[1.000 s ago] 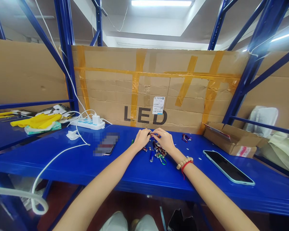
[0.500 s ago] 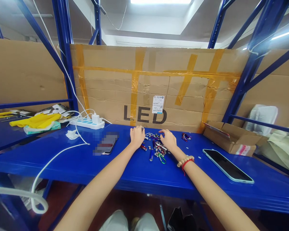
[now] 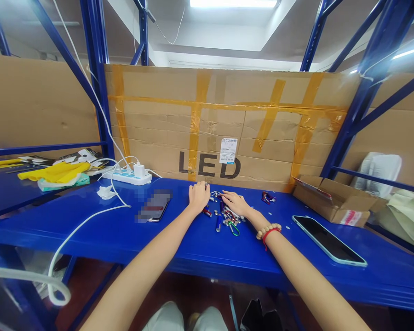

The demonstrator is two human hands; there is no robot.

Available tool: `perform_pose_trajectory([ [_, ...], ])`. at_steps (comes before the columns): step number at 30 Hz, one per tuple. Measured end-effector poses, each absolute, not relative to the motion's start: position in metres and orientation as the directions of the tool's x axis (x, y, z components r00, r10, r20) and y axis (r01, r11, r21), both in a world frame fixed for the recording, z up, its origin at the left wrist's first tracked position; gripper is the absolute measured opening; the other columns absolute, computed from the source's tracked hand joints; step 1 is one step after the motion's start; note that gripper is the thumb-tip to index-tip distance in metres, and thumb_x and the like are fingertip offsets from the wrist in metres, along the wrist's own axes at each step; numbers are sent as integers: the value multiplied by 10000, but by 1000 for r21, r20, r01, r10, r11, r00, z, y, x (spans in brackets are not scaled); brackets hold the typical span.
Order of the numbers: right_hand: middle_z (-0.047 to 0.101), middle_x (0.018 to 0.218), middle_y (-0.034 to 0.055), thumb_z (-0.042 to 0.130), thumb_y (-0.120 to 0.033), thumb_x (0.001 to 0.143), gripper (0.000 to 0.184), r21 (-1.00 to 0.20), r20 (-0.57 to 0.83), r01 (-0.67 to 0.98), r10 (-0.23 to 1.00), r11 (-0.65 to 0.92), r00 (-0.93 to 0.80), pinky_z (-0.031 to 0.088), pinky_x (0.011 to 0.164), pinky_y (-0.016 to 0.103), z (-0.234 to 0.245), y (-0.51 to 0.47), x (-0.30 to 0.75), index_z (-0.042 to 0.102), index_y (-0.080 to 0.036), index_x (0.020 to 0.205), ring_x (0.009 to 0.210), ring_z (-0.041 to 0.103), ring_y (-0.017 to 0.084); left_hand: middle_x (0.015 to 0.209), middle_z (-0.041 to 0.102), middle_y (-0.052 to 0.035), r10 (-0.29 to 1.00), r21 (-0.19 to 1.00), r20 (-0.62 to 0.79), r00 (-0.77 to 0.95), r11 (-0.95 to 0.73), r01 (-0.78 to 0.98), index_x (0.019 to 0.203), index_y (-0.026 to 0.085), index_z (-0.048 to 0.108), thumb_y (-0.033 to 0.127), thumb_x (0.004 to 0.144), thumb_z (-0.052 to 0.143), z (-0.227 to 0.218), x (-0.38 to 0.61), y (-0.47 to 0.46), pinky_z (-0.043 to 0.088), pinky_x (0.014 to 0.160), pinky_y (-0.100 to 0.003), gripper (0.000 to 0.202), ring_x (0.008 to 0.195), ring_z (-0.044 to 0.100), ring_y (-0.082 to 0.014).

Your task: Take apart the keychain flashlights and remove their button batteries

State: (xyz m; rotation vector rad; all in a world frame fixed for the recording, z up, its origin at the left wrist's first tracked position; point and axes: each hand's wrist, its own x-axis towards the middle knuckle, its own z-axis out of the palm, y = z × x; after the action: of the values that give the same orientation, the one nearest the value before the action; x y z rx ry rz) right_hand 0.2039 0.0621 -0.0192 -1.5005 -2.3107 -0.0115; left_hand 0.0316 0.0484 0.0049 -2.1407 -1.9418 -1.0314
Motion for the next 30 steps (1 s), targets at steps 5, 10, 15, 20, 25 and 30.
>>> perform_pose_trajectory([
  [5,531,1294,55,298,-375,940,395,-200,314,884,882,424,-352,324,983,436,-15,58,201,611,-239,1138,1229,426,229,963,641,-104,850,393,527,-20,-223,892,863,168,535,316,924,263,6,32,47,351,867,-371,315,965,572,-224],
  [10,614,1163,73,375,-318,915,328,-167,398,873,841,459,-366,384,906,358,-8,52,201,663,-197,1017,1092,529,201,976,641,-102,847,389,531,-19,-223,894,865,169,532,308,922,272,7,32,46,351,871,-372,299,958,575,-222],
  [15,648,1085,59,482,-232,841,262,-140,410,909,859,393,-308,404,852,298,-3,47,202,659,-198,1031,1023,567,191,983,641,-102,847,379,531,-5,-232,896,882,170,530,308,922,272,7,33,46,351,873,-373,296,963,573,-223],
  [20,649,1091,46,486,-243,833,272,-144,385,927,882,348,-271,415,824,299,-2,45,202,658,-223,1044,1026,569,201,998,640,-97,851,379,526,0,-235,895,882,169,525,309,924,271,7,33,46,349,875,-370,292,972,573,-222],
  [25,657,1085,31,486,-234,834,251,-175,374,918,886,356,-273,423,830,319,-5,50,205,677,-231,998,1026,570,205,994,640,-93,850,377,527,11,-245,893,868,171,521,314,925,268,6,33,47,350,868,-368,296,964,574,-221],
  [30,673,1065,17,515,-191,815,235,-224,387,896,879,382,-278,418,842,288,-5,50,206,675,-227,983,1013,587,181,993,639,-97,846,366,532,32,-263,893,866,168,524,311,924,272,5,35,48,351,864,-371,296,978,570,-225],
])
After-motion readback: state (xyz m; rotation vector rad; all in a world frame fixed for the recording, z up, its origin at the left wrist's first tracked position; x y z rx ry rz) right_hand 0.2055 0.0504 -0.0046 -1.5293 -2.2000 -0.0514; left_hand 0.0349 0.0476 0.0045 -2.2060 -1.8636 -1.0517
